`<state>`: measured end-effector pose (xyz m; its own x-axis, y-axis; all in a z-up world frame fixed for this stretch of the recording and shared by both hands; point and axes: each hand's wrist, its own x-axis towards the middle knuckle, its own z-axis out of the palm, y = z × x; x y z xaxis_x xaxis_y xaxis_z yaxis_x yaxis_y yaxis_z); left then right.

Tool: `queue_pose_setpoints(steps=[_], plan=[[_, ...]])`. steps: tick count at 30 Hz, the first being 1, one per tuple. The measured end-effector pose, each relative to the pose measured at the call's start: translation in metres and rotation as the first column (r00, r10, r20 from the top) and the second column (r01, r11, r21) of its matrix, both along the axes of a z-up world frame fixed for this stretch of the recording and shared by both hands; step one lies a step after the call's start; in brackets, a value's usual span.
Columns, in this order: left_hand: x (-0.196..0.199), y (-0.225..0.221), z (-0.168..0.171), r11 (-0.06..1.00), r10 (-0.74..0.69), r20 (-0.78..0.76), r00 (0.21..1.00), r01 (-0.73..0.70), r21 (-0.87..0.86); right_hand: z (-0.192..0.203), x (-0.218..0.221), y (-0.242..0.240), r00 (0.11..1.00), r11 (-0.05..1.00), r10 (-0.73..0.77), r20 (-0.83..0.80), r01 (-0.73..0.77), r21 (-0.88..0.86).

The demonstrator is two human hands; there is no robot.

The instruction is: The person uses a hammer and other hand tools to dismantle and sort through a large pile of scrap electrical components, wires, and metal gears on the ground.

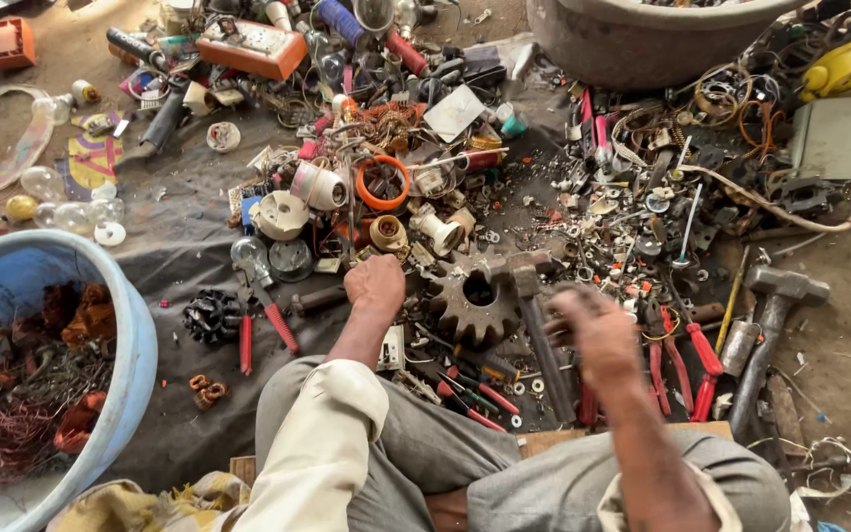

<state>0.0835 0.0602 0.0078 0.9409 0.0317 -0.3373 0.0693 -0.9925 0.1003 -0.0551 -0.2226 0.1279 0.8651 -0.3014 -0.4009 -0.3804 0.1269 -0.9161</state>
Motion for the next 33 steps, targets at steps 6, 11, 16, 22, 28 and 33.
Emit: queue_pose_setpoints(steps=[6,11,16,22,28,33], plan=[[0.004,0.003,-0.025,0.947,-0.285,0.114,0.952,0.261,0.187,-0.022,-0.003,0.010,0.974,0.967,0.216,-0.061,-0.222,-0.124],[0.002,0.009,-0.020,0.914,-0.384,0.149,0.911,0.351,0.205,-0.025,-0.004,0.006,0.972,0.968,0.230,-0.045,-0.233,-0.095],[-0.012,0.025,0.009,0.976,-0.086,0.437,0.896,0.163,-0.143,-0.015,-0.006,0.008,0.961,0.952,0.268,-0.068,-0.275,-0.131],[-0.038,0.037,0.052,-0.083,0.260,-0.250,0.933,-0.237,-0.968,-0.013,-0.009,0.020,0.930,0.913,0.352,-0.102,-0.365,-0.181],[-0.072,0.001,0.093,-0.639,-0.129,-0.429,0.894,-0.406,-0.653,-0.001,-0.019,0.037,0.933,0.906,0.352,-0.071,-0.358,-0.224],[-0.092,-0.026,0.092,-0.691,-0.269,-0.533,0.802,-0.547,-0.473,0.008,-0.025,0.065,0.890,0.894,0.440,0.124,-0.420,-0.156]])
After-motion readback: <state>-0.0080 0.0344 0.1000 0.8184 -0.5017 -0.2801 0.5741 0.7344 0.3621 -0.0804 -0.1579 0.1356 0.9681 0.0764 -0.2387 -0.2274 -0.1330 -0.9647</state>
